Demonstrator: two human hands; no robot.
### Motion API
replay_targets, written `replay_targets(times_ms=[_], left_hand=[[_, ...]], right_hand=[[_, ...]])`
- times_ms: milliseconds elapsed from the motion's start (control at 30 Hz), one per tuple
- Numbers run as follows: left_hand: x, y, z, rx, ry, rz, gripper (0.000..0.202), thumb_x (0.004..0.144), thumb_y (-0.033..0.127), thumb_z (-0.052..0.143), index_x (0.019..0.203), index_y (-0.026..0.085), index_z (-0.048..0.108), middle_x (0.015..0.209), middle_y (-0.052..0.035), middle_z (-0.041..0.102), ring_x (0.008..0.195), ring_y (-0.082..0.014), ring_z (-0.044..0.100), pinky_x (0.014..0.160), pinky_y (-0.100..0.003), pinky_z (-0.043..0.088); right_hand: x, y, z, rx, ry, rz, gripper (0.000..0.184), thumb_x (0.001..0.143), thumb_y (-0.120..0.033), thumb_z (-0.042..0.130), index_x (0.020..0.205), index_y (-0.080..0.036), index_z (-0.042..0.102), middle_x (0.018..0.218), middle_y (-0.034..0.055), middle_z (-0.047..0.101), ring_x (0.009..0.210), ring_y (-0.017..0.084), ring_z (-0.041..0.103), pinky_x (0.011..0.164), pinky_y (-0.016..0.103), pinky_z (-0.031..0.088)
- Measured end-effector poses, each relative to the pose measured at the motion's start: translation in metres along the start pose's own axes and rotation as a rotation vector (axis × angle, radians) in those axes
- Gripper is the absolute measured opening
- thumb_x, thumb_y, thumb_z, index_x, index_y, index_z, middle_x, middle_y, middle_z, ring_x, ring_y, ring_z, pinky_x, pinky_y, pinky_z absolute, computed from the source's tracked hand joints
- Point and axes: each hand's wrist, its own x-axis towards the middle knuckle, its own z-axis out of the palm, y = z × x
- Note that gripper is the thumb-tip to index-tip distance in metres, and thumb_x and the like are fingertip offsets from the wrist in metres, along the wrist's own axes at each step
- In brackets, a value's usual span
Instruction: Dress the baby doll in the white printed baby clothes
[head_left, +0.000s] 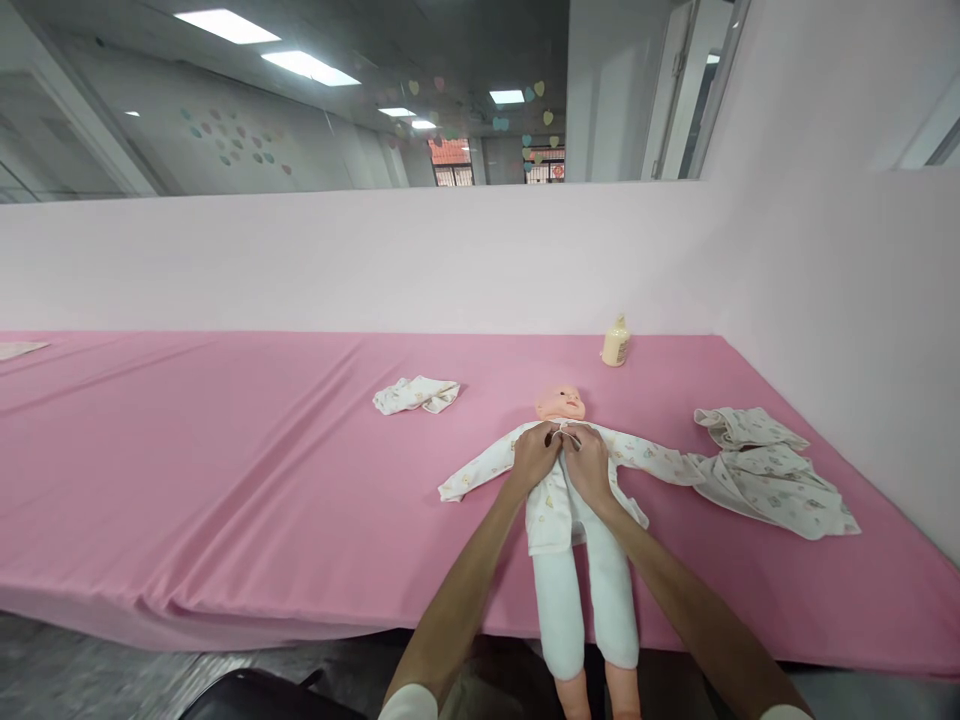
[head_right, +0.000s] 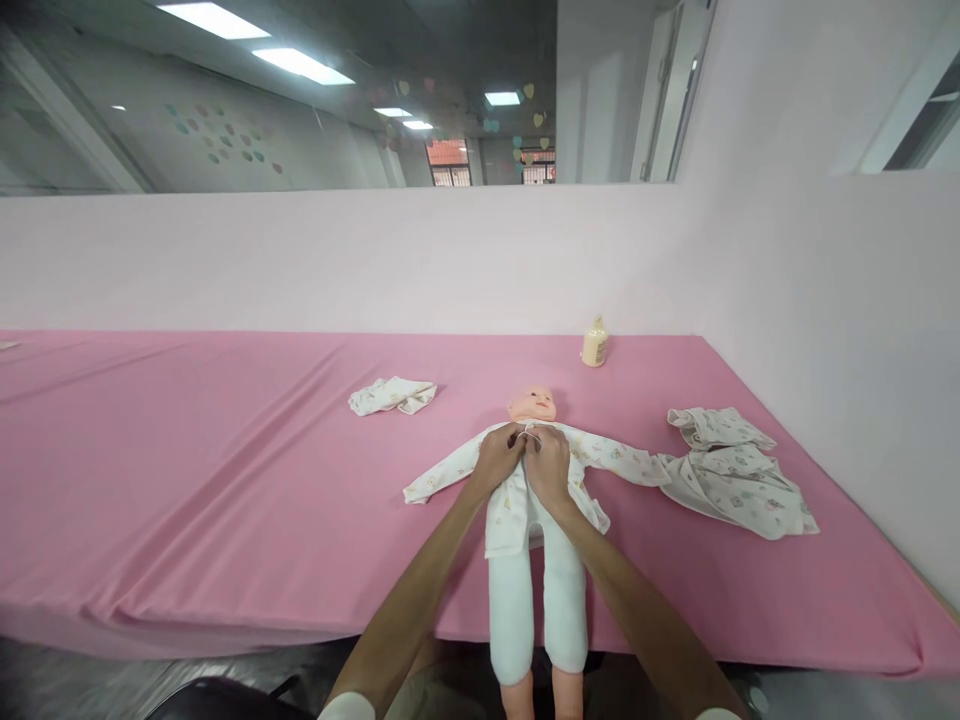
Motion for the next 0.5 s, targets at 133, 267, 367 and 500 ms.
replay_targets(times_ms=[133,267,367,500], left_hand=[[0.0030,-0.0052,0.0003,-0.133,0.002,0.026,0.029,0.089,0.027,0.040,0.078,0.020,0.065,0.078,0.0004,0.068,0.075,-0.0143,0.060,0.069,-0.024,0.043],[0.0071,-0.0067,0.0020,-0.196,0.007,-0.013,0.032,0.089,0.035,0.040,0.073,0.018,0.061,0.068,0.0006,0.062,0.067,-0.0137,0.055,0.062,-0.024,0.040],[0.0080,-0.0051,0.0023,-0.213,0.014,-0.056,0.029,0.088,0.032,0.041,0.073,0.017,0.060,0.068,0.0010,0.061,0.067,-0.0131,0.054,0.062,-0.024,0.040],[0.0071,-0.0022,0.0019,-0.176,0.030,-0.090,0.026,0.088,0.030,0.041,0.074,0.018,0.059,0.072,-0.0001,0.064,0.071,-0.0141,0.056,0.066,-0.025,0.040]], right_hand=[[-0.0016,0.0026,0.0017,-0.027,0.008,-0.074,0.029,0.085,-0.019,0.041,0.088,-0.016,0.070,0.099,0.0100,0.071,0.097,0.022,0.061,0.092,0.036,0.044],[-0.0035,0.0055,0.0037,-0.047,-0.004,-0.110,0.030,0.085,-0.017,0.040,0.089,-0.015,0.070,0.100,0.0109,0.070,0.100,0.022,0.059,0.092,0.036,0.045],[-0.0048,0.0058,0.0028,-0.040,-0.035,-0.115,0.029,0.084,-0.016,0.040,0.088,-0.016,0.068,0.101,0.0105,0.068,0.100,0.022,0.058,0.093,0.035,0.045],[-0.0070,0.0031,0.0000,-0.038,-0.046,-0.046,0.028,0.086,-0.023,0.044,0.103,-0.015,0.064,0.103,0.0103,0.067,0.099,0.023,0.057,0.090,0.037,0.045]])
